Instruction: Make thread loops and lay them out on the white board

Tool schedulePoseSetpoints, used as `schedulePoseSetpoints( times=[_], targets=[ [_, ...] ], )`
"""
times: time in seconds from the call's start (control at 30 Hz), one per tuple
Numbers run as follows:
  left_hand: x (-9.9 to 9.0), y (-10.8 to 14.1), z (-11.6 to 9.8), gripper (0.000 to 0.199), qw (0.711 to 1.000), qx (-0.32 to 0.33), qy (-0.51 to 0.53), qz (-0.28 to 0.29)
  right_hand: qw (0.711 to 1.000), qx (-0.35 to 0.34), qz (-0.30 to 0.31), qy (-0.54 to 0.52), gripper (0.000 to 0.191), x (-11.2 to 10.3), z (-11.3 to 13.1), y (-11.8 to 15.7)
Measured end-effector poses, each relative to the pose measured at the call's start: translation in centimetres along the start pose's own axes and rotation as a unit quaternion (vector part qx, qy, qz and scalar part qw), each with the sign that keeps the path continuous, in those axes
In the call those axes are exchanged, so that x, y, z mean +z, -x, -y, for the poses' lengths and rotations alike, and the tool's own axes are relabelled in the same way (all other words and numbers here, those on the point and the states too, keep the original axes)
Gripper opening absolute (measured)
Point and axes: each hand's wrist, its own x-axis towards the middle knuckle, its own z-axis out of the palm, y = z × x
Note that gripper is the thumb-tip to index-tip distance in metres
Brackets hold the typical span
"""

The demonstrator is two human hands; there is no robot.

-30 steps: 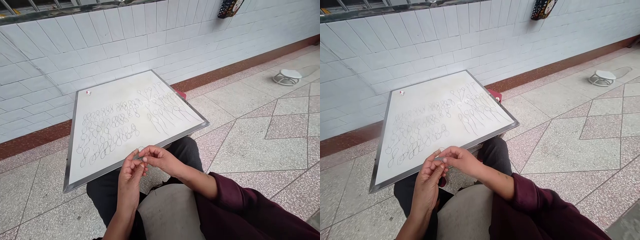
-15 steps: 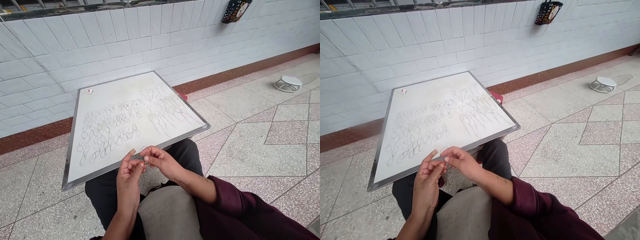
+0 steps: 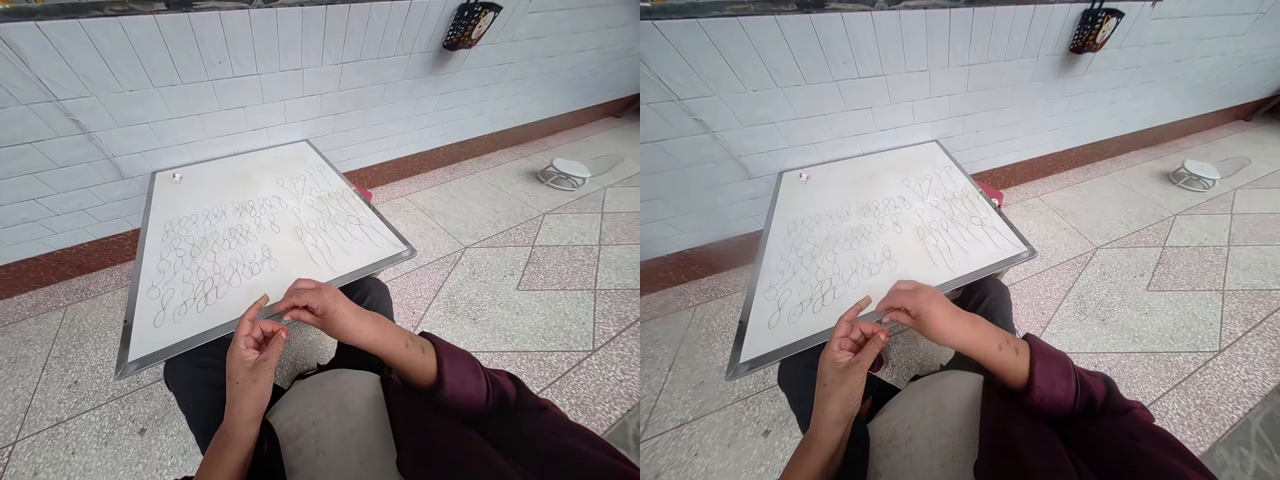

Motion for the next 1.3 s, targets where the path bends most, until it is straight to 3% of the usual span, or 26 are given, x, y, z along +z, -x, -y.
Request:
schedulePoseSetpoints(
  times=[0.23, 0.43, 0.6, 0.83, 1.07, 1.3],
  targets=[
    [-0.5, 0.0, -0.2, 0.063, 0.999, 0.005, -0.033, 0.03, 0.997, -0.003, 0.071, 0.025, 0.015, -0.4, 0.4, -0.2],
    [-0.6, -0.1, 0.0, 0.058, 0.995, 0.008, -0.09, 0.036, 0.988, 0.045, 0.142, 0.042, 0.019, -1.7, 1.3, -0.3],
    [-0.7, -0.1, 0.2, 0.057, 0.995, 0.008, -0.092, 0.03, 0.992, 0.025, 0.123, 0.028, 0.017, -1.7, 1.0, -0.1],
    [-0.8, -0.3, 0.0, 0.055, 0.993, -0.002, -0.097, 0.064, 0.988, 0.021, 0.15, -0.004, 0.019, -1.8, 0.7, -0.6],
    [-1.2, -0.6, 0.1, 0.058, 0.993, -0.021, -0.088, 0.077, 0.997, 0.015, 0.077, 0.004, 0.015, -0.3, 0.1, -0.3],
    [-1.2, -0.7, 0.2, 0.057, 0.995, -0.025, -0.071, 0.068, 0.994, 0.076, 0.069, -0.027, 0.015, 0.5, 0.2, -0.4]
  ],
)
